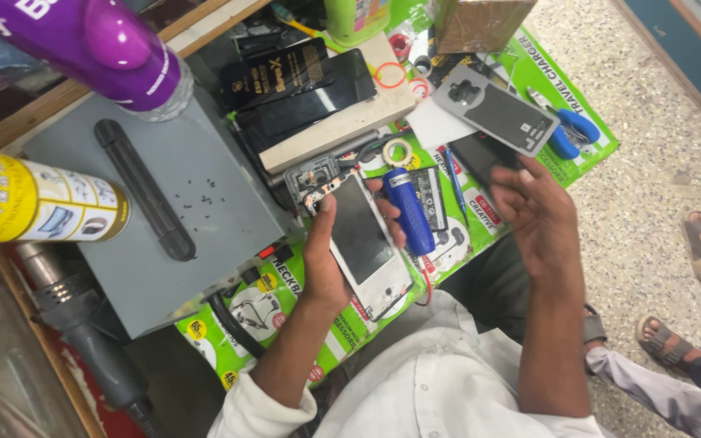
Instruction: The person disassembles a smartphone, removes the battery, and uses a screwdriver to adjust internal components. They then apply adhesive from a tube along the edges of the phone's frame to prepare for reassembly.
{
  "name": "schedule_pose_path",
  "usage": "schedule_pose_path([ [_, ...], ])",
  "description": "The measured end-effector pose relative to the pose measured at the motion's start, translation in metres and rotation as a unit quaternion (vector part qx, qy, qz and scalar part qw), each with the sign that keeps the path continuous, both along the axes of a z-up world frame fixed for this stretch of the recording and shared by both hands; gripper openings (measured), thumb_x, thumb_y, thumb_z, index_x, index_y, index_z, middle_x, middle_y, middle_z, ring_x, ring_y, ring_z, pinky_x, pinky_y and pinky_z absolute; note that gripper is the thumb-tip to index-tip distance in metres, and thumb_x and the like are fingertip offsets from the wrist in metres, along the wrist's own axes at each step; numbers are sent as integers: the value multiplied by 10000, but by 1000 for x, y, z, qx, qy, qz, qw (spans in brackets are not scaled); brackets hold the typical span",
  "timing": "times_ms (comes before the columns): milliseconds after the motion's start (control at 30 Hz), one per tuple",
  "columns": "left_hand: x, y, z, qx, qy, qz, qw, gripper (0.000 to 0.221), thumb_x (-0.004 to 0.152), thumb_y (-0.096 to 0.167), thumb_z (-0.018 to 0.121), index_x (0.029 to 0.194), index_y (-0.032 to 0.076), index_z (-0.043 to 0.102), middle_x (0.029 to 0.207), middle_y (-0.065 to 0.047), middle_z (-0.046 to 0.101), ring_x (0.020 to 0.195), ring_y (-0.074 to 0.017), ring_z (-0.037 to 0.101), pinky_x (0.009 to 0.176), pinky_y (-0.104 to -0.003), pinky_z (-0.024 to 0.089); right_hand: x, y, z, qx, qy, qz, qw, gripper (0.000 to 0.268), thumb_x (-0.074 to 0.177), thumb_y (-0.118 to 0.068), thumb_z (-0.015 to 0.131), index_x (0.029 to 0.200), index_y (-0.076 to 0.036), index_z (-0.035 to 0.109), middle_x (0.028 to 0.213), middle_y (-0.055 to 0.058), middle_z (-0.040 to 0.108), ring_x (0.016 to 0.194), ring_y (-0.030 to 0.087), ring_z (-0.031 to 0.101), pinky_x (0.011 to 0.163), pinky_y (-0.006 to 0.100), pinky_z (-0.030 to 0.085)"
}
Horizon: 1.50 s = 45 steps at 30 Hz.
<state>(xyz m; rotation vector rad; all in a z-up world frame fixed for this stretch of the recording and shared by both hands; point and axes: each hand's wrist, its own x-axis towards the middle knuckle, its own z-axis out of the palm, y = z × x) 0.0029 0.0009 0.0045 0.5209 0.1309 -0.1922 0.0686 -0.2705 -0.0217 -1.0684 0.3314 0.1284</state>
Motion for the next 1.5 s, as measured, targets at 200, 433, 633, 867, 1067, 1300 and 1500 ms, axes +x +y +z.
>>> schedule_pose_path([
  [200,1,4,8,-79,-39,9,996,829,1031,705,483,1430,-21,512,1122,-235,679,964,-337,693,890,-465,562,-24,-14,6,-73,-34,-5,997,523,1013,-157,620,1481,60,542,786,20,576,594,56,462,536,187,357],
  [433,-5,8,1,-133,-85,54,986,1041,935,861,326,1448,-33,472,1133,-274,678,980,-349,697,910,-474,570,-76,26,-8,-129,-27,192,972,286,984,-74,663,1251,13,713,892,62,664,694,92,561,617,238,472],
  [633,-11,4,-5,-87,-130,98,983,1047,978,854,322,1475,-59,448,1148,-290,667,976,-338,687,908,-436,556,-101,56,-20,-31,12,205,978,324,932,27,654,1253,62,678,1024,149,746,901,186,712,802,323,589],
  [867,-24,-1,-6,-57,-160,95,981,1067,883,856,406,1530,7,429,1249,-273,637,1099,-345,668,973,-469,560,-99,56,-24,-36,-12,177,983,288,925,47,691,1212,77,698,1031,142,752,927,172,709,849,310,580],
  [1067,-25,-1,-6,-57,-173,109,977,1042,921,863,426,1506,1,434,1239,-278,637,1130,-381,661,1004,-511,545,-98,64,-22,-18,-21,160,987,279,893,67,727,1171,58,710,995,128,753,863,157,702,781,294,568],
  [1300,-29,-1,-6,-42,-182,115,976,1028,892,872,433,1501,44,462,1222,-259,640,1127,-397,648,1013,-523,531,-100,78,-16,-58,-54,140,987,273,872,101,752,1133,45,692,924,99,719,820,133,696,710,263,558],
  [1500,-23,1,-6,-104,-134,138,976,1052,899,878,344,1513,33,472,1182,-268,644,1062,-426,660,954,-560,541,-100,85,-15,-117,-37,98,988,159,968,-20,679,1095,69,710,885,130,738,764,157,714,730,291,607],
])
